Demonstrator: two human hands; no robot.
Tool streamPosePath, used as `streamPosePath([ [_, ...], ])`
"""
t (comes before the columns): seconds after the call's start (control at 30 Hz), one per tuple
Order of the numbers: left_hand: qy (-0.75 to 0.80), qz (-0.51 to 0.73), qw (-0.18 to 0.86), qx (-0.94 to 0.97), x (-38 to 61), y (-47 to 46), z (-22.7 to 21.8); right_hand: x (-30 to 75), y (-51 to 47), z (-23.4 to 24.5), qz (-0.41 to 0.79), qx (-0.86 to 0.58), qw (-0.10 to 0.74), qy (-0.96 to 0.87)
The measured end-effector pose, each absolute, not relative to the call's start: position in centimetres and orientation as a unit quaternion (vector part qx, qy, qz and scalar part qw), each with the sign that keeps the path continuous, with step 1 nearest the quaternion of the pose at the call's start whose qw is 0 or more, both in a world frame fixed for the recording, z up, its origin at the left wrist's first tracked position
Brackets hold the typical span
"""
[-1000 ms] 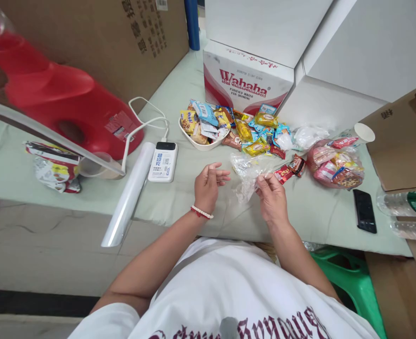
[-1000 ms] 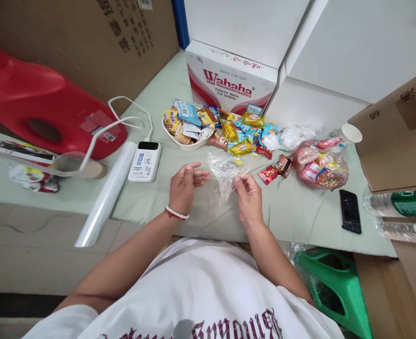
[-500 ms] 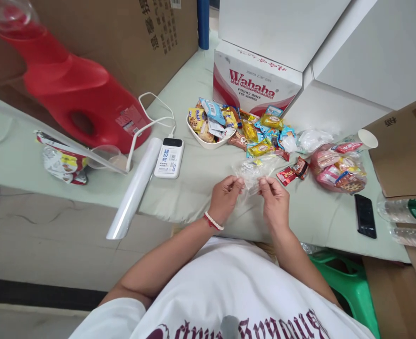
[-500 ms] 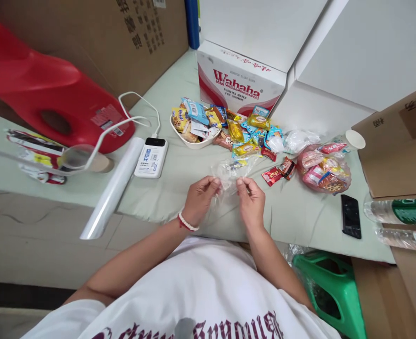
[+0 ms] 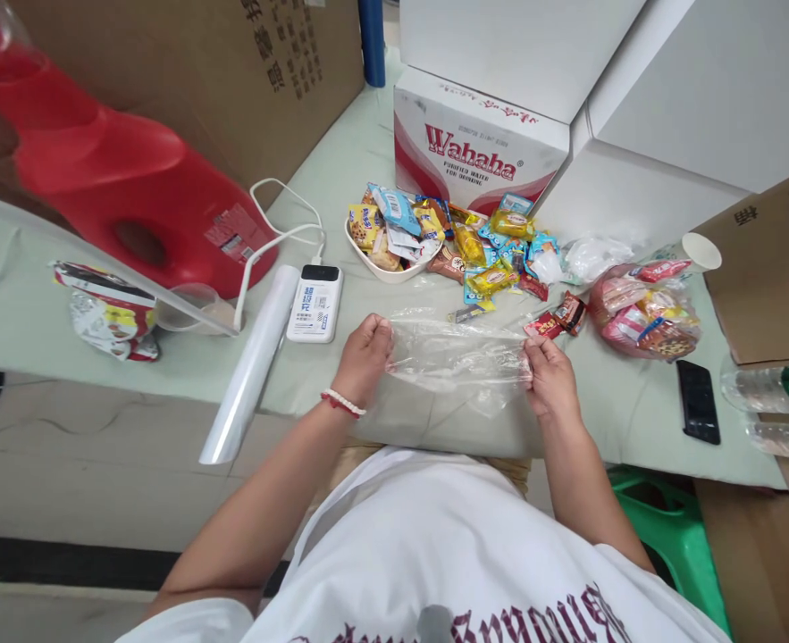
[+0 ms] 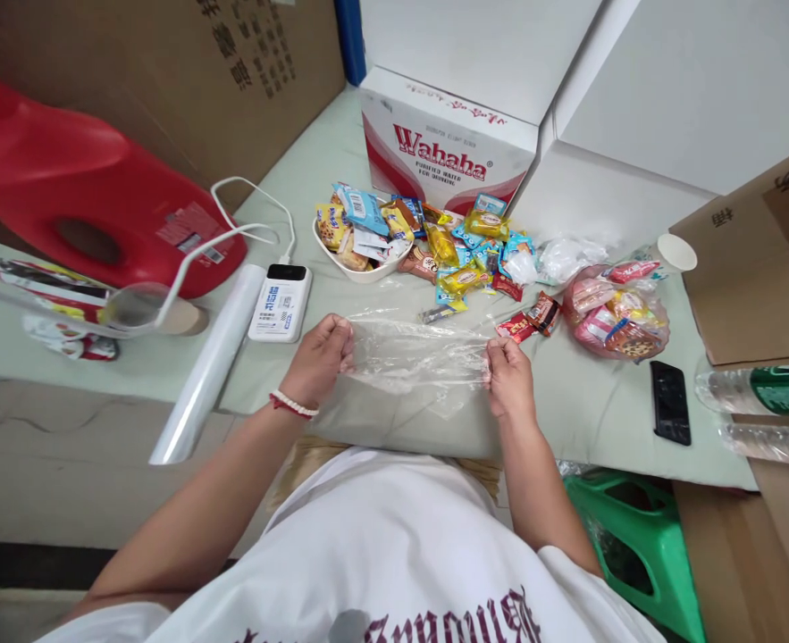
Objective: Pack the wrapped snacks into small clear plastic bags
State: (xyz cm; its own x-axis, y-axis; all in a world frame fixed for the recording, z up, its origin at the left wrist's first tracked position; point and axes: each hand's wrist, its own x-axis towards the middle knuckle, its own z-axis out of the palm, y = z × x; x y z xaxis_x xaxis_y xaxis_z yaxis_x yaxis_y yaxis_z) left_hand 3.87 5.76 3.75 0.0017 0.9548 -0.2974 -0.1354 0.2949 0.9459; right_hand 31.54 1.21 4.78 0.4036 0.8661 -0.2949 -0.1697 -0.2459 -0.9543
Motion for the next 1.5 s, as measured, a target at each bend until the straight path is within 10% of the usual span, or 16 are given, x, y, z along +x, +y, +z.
streamPosePath([
  [0.33,0.587,0.412,0.098,0.690,3.7,5.2,3.4,32.8,2.3,1.5,0.412,-0.696,0.432,-0.398],
  [0.67,0.398,0.051,0.216,0.890,1.5,4.9,1.0,38.6,0.3,2.3,0.308,-0.753,0.218,-0.539],
  [0.9,0.433,0.090,0.219,0.870,1.6,3.8,0.7,38.8,8.7,7.7,0.054,-0.700,0.077,-0.708],
  [1.2,0.513,0.099,0.137,0.841,3.8,3.4,0.2,36.0,16.7,7.8,0.015,-0.613,0.019,-0.790],
  [1.37,0.512,0.076,0.124,0.847,4.1,2.9,0.1,39.7,11.4,12.4,0.208,-0.598,0.158,-0.758],
  [1.5,0.502,0.057,0.124,0.854,4.1,1.6,0.3,36.8,9.1,11.9,0.505,-0.391,0.044,-0.768],
])
